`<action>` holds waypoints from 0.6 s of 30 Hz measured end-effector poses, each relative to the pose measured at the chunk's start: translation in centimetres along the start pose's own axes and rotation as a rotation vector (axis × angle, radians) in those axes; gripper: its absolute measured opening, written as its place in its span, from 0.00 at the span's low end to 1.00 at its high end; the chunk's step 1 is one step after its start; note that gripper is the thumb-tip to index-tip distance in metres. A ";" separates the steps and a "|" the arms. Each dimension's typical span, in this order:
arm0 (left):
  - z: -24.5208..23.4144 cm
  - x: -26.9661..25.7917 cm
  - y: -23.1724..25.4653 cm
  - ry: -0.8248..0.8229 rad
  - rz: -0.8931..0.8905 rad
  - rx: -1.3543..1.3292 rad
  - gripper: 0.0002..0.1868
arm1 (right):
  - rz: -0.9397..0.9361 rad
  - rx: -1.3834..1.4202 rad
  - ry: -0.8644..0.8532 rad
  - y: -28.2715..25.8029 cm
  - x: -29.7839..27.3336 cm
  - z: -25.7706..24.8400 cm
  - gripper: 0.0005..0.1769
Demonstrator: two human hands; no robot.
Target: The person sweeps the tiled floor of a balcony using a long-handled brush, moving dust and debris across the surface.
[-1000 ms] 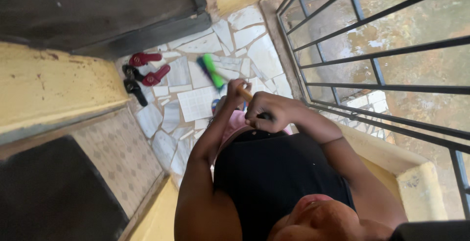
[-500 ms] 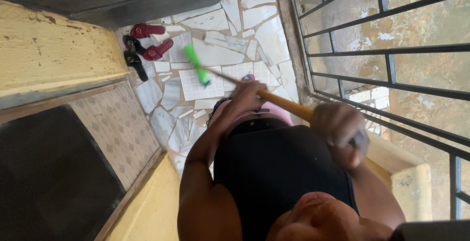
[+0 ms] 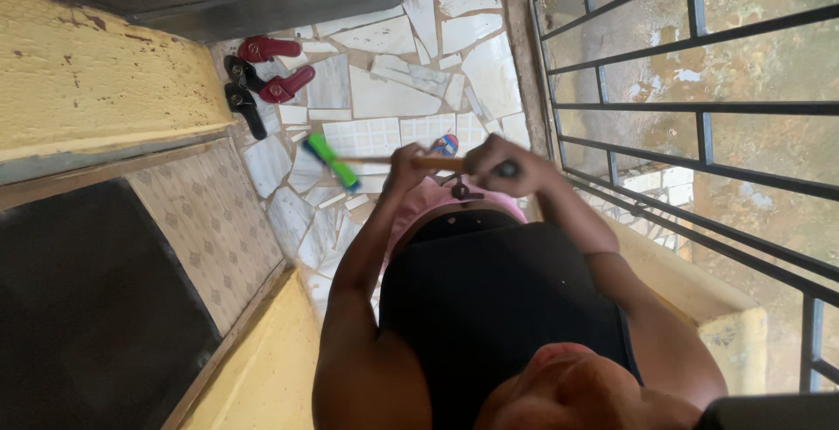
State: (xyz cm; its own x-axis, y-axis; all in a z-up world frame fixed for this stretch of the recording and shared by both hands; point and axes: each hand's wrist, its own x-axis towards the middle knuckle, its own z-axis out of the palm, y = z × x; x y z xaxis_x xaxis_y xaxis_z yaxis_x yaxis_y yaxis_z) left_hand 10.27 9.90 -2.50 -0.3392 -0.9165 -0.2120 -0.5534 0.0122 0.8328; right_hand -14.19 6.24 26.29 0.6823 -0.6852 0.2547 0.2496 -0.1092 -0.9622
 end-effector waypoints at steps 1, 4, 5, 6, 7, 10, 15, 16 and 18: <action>0.8 1.9 1.4 -0.071 0.074 -0.043 0.06 | -0.002 -0.020 0.013 -1.2 -0.2 -0.8 0.15; 2.0 6.5 6.0 -0.145 0.139 -0.208 0.12 | -0.032 -0.046 0.016 -5.3 0.1 -2.2 0.11; 2.1 8.1 7.4 -0.115 0.205 -0.235 0.10 | -0.078 -0.139 0.130 -6.7 0.3 -1.7 0.08; 2.1 9.7 8.4 -0.123 0.222 -0.235 0.12 | -0.126 -0.231 0.243 -7.6 0.8 -1.4 0.09; 2.1 11.2 9.2 -0.131 0.236 -0.237 0.14 | -0.123 -0.231 0.248 -7.9 1.7 -1.4 0.09; 1.9 14.8 9.8 -0.164 0.331 -0.280 0.14 | 0.022 -0.292 0.232 -8.0 3.4 -1.3 0.11; 1.6 18.2 8.1 -0.292 0.399 -0.440 0.13 | 0.257 -0.493 0.406 -6.5 6.0 -0.2 0.17; 1.6 18.4 7.7 -0.297 0.404 -0.438 0.13 | 0.255 -0.496 0.413 -6.5 6.4 0.2 0.17; 1.8 18.4 6.8 -0.323 0.364 -0.356 0.14 | 0.109 -0.566 0.599 -6.7 7.0 1.8 0.13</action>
State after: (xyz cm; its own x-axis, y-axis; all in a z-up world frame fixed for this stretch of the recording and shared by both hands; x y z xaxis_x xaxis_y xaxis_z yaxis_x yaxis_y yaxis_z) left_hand -1.11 -6.11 -1.68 -0.7034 -0.7105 0.0207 -0.0884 0.1163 0.9893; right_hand -9.82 3.44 34.71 0.1613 -0.9628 0.2167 -0.2889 -0.2560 -0.9225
